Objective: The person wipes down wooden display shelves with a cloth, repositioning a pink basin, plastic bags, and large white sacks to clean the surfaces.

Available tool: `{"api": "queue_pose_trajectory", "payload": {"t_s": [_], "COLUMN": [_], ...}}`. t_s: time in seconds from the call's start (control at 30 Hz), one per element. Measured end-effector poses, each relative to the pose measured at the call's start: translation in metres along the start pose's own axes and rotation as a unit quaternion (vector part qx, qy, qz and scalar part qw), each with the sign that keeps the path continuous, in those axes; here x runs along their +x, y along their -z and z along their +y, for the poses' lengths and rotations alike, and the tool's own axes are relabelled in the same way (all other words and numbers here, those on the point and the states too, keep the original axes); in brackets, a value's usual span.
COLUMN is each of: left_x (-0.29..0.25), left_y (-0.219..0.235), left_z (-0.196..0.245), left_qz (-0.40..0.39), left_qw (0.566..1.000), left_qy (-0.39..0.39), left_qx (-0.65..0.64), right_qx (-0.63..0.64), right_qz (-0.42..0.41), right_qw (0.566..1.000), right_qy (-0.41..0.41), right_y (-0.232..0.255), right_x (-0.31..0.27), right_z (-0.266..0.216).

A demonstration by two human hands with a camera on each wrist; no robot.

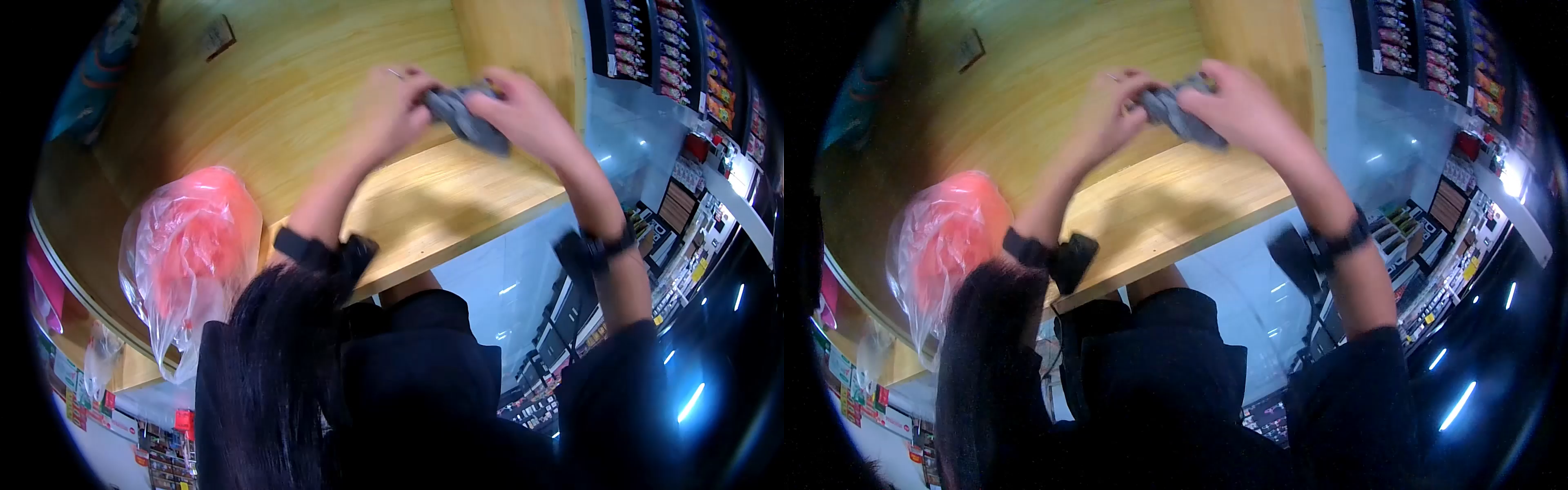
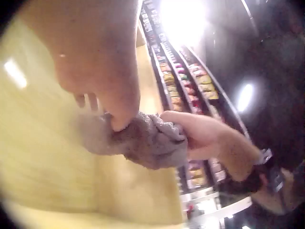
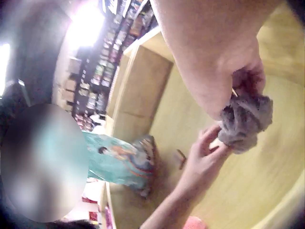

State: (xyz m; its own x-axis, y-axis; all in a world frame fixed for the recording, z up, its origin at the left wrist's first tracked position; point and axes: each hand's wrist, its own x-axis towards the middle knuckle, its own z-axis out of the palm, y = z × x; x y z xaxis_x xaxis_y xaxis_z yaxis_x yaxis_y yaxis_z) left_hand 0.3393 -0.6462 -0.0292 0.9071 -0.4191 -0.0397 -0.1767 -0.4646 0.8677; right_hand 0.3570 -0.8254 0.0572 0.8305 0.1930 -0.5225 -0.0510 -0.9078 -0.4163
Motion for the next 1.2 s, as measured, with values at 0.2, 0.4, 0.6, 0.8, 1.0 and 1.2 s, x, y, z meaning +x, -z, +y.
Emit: {"api": "queue_pose_trajectory", "payload": {"t_s": [0.2, 0.4, 0.6, 0.8, 1.0, 1.2], "left_x": [-0.007, -0.039, -0.083, -0.101, -0.102, -0.078], "left_y": [-0.048, -0.062, -0.067, -0.082, -0.088, -0.088], "left_z": [-0.077, -0.065, -0.049, -0.029, -0.029, 0.001], "left_qz": [0.043, 0.038, -0.127, -0.125, -0.134, -0.263], "left_qw": [0.981, 0.990, 0.983, 0.975, 0.954, 0.933], "left_qy": [0.003, 0.004, 0.048, 0.169, 0.264, 0.246], "left_qx": [0.190, 0.139, 0.122, 0.072, 0.051, -0.023], "right_qx": [-0.217, -0.192, -0.106, -0.081, -0.017, -0.031], "right_qz": [0.044, 0.028, -0.120, -0.183, -0.214, -0.286], "right_qw": [0.967, 0.974, 0.985, 0.978, 0.970, 0.956], "right_qy": [0.122, 0.118, 0.058, 0.060, 0.115, 0.050], "right_y": [-0.093, -0.130, -0.164, -0.164, -0.164, -0.125], "right_x": [0.076, 0.042, 0.000, -0.005, 0.003, -0.018], "right_z": [0.018, 0.034, 0.026, 0.025, 0.042, 0.049]}}
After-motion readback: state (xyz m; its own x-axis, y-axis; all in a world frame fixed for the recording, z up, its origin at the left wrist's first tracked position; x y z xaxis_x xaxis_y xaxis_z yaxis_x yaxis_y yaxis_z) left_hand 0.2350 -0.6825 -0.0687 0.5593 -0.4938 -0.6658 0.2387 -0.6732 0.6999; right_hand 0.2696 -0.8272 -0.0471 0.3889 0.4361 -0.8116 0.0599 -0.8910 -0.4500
